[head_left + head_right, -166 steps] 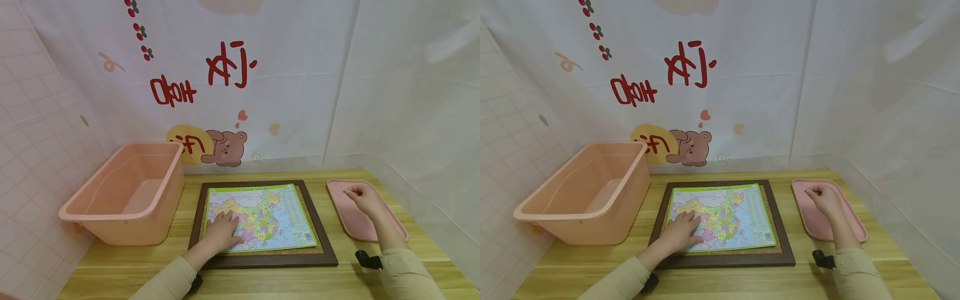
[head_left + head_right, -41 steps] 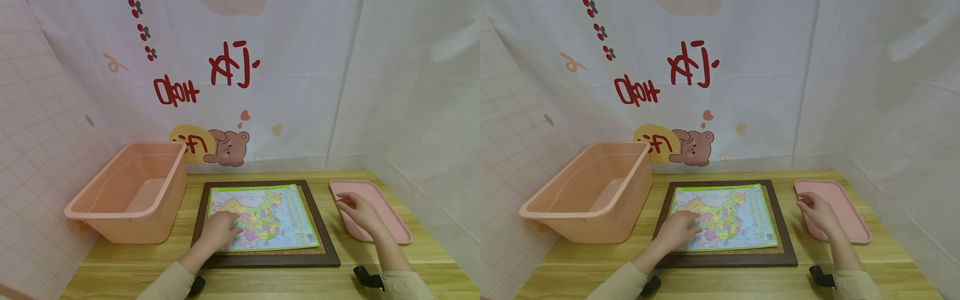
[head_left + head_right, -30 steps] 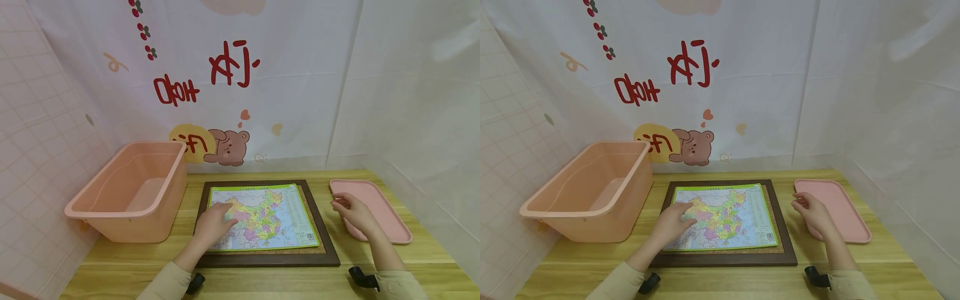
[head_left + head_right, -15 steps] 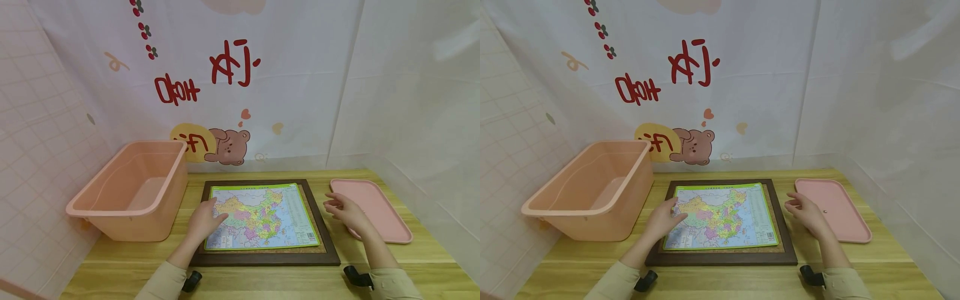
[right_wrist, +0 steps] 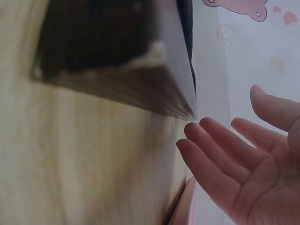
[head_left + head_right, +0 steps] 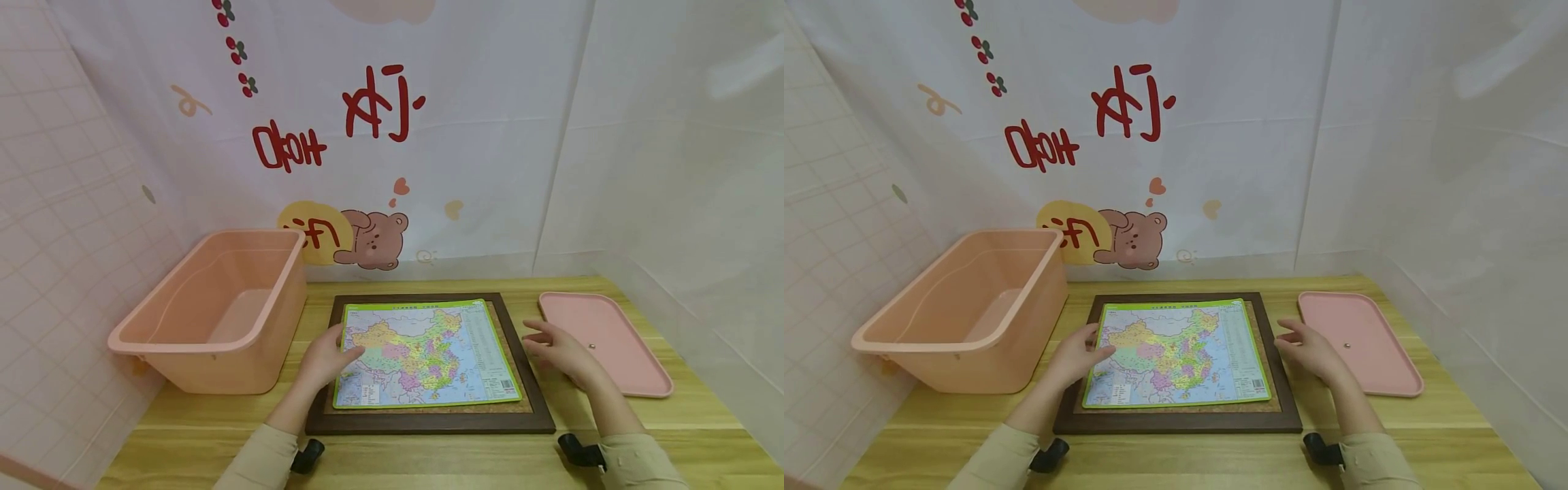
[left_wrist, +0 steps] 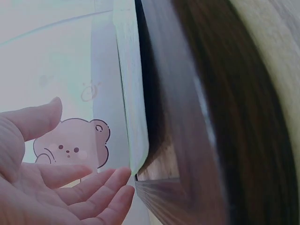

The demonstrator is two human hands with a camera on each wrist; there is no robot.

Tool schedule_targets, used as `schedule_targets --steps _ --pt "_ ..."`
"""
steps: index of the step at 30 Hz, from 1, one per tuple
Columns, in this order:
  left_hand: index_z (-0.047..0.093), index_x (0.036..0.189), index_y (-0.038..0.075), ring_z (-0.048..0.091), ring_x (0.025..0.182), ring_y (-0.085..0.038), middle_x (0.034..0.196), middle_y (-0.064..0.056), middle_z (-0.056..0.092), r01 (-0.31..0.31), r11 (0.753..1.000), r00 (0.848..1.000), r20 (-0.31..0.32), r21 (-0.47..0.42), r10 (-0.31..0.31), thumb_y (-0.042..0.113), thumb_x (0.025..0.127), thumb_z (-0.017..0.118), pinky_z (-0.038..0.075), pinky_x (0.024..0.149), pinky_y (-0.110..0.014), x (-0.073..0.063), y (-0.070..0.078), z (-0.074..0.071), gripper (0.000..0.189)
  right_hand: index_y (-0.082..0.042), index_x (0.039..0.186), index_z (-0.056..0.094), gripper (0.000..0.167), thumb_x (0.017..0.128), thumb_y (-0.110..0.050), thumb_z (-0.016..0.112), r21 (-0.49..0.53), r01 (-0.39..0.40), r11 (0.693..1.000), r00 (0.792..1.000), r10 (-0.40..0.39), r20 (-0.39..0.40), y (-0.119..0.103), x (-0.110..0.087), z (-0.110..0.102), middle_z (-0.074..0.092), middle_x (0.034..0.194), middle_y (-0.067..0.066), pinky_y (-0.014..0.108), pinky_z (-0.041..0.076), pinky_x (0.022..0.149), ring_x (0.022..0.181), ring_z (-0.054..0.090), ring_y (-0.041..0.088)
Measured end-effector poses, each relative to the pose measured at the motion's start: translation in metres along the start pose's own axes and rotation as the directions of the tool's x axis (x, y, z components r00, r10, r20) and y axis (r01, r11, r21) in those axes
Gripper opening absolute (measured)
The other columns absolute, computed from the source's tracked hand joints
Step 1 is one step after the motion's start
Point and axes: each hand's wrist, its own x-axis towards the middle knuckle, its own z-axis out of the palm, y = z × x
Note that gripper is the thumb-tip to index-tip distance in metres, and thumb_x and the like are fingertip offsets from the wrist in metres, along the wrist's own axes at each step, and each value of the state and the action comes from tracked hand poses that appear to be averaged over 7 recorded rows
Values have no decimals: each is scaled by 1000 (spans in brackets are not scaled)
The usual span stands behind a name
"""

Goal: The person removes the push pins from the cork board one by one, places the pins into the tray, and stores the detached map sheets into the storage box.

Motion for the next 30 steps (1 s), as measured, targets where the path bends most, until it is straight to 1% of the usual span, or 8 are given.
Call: schedule_targets --steps 5,7,10,13,15,19,25,30 --pt "52 136 -8 61 106 -38 121 -26 62 53 999 998 28 -10 -52 24 90 74 51 83 -52 2 -5 -4 60 14 147 29 65 100 -16 61 26 -50 998 998 49 34 5 3 2 55 124 36 41 56 79 103 63 35" --pt "50 137 -10 61 105 -39 121 -28 62 68 998 997 34 -13 -68 24 90 74 52 81 -50 2 -5 -6 62 14 147 28 66 99 -16 62 24 -77 997 996 76 44 5 4 2 56 123 35 42 56 79 101 63 33" --pt "50 135 -12 62 103 -39 117 -28 62 68 998 997 41 -11 -68 27 90 73 53 79 -48 2 -4 -9 64 14 147 28 66 99 -14 62 6 -103 995 993 102 52 5 5 3 56 122 35 45 56 79 97 63 30" --pt "50 134 -14 61 104 -41 117 -30 62 76 997 996 51 -29 -74 29 90 74 53 80 -49 2 -4 -11 66 14 147 28 66 98 -14 63 -5 -133 991 990 133 52 4 5 3 55 123 35 46 56 78 96 63 29" --pt "50 134 -14 60 106 -42 118 -30 61 91 995 994 60 -48 -88 28 90 74 53 81 -49 2 -4 -11 66 13 148 28 66 99 -15 63 -10 -154 988 986 155 57 4 6 3 54 124 34 46 56 78 96 62 29" --pt "48 135 -15 59 108 -43 120 -32 60 117 991 991 77 -68 -112 24 91 73 52 83 -51 2 -4 -12 64 11 149 28 67 99 -16 62 -15 -195 981 979 195 64 4 9 3 53 125 34 45 56 78 98 60 30" --pt "47 136 -16 60 106 -42 120 -32 60 128 990 988 92 -68 -121 24 91 72 52 82 -50 3 -5 -12 65 10 148 30 64 99 -15 62 -47 -215 975 973 218 71 8 14 3 52 125 32 44 56 76 96 58 29" --pt "46 137 -16 59 109 -44 122 -32 59 139 987 987 98 -85 -131 25 92 72 52 84 -51 4 -7 -12 66 9 149 30 63 99 -13 61 -57 -216 975 972 221 79 9 16 3 53 123 30 44 56 75 95 57 29"
